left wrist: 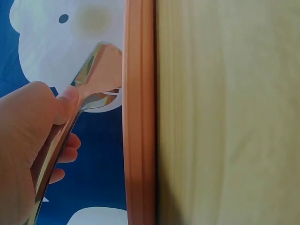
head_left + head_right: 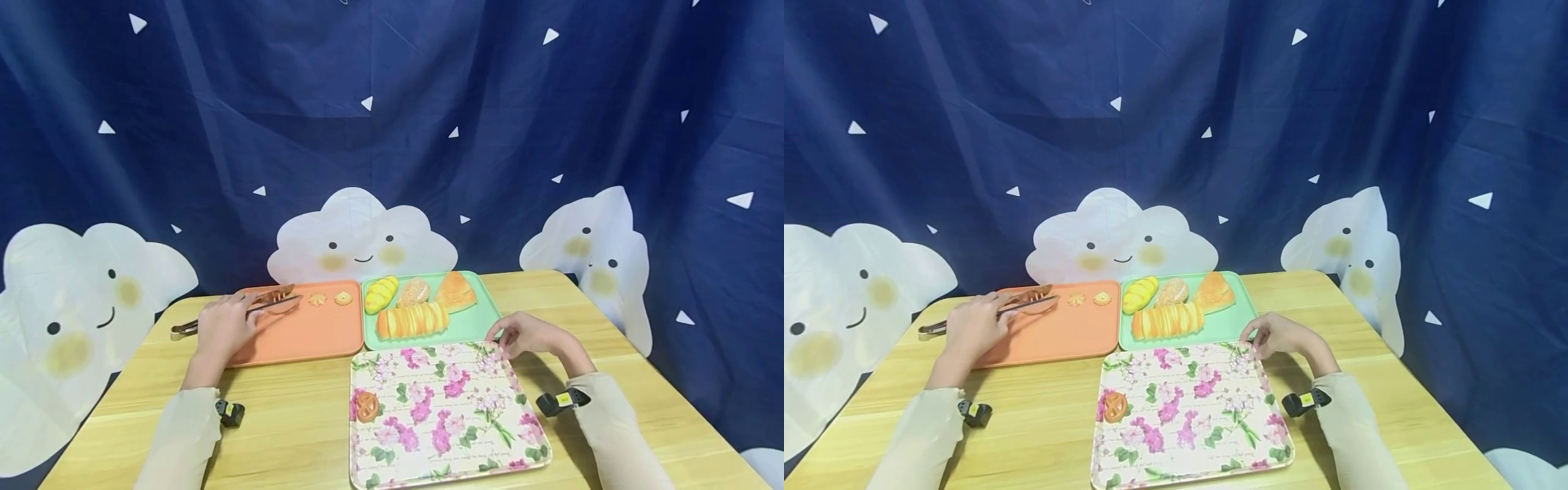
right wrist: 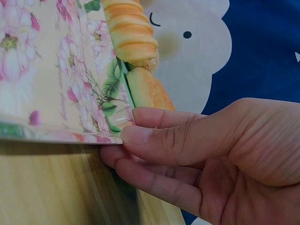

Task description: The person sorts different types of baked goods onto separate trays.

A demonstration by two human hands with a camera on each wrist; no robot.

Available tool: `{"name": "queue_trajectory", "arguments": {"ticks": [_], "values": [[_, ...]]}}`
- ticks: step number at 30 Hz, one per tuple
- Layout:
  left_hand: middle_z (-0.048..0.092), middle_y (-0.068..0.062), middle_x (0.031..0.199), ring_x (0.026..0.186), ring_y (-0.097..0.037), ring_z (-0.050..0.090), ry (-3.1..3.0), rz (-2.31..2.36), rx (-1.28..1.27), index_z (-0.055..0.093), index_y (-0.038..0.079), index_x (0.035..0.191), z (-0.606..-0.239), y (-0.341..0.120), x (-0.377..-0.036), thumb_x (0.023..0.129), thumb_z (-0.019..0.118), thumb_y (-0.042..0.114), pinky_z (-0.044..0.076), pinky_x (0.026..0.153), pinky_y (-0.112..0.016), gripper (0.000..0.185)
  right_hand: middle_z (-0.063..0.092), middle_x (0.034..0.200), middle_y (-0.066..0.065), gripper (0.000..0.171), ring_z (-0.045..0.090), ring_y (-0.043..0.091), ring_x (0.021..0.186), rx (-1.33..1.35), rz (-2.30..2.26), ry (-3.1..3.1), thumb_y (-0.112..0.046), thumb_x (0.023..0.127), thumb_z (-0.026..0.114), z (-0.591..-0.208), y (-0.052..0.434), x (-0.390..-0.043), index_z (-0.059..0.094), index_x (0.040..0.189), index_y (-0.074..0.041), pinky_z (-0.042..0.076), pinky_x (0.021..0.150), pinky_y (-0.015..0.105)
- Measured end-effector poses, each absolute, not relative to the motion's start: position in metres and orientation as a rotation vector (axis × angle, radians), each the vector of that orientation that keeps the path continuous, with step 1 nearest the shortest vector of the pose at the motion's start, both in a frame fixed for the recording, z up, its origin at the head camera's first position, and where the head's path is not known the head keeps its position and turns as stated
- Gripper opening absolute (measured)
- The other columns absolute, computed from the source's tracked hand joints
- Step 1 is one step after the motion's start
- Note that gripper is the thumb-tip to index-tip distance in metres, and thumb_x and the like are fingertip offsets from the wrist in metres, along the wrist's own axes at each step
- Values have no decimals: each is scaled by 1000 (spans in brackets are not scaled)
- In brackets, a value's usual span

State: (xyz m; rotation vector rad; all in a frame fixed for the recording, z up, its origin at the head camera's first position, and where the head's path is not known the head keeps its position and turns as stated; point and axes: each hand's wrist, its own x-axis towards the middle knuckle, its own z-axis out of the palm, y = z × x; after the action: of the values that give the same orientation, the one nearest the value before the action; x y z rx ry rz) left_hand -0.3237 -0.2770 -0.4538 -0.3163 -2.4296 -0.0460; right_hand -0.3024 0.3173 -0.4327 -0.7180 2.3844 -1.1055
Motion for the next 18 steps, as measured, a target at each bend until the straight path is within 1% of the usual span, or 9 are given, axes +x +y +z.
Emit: {"name": "queue_trajectory", "arguments": {"ticks": [6,11,14,18], "values": [[73,-21,106,89,-42,70,-2451,-38,-309,75,4,114,-455,-279,-323,82,81,24,54,67,-55,38,68,96,32,34,69,28,80,-720,-1106,2387,18,80,66,-433,317,-303,67,113,12,56,68,27],[71,-24,109,92,-44,69,-2489,-30,-293,73,1,116,-454,-280,-321,83,80,25,55,68,-56,41,68,95,32,34,68,23,79,-703,-1111,2388,17,80,68,-433,317,-302,67,113,11,56,68,26],[70,-23,103,85,-42,67,-2482,-28,-298,73,1,116,-452,-280,-321,83,80,25,54,64,-54,42,68,94,33,34,68,23,79,-699,-1107,2392,16,80,68,-433,316,-302,67,114,12,56,68,26],[68,-20,94,75,-37,63,-2459,-28,-319,73,0,115,-449,-278,-320,80,83,26,51,56,-48,44,67,94,33,34,68,25,80,-697,-1104,2396,17,80,67,-433,316,-302,67,113,12,56,68,26]]}}
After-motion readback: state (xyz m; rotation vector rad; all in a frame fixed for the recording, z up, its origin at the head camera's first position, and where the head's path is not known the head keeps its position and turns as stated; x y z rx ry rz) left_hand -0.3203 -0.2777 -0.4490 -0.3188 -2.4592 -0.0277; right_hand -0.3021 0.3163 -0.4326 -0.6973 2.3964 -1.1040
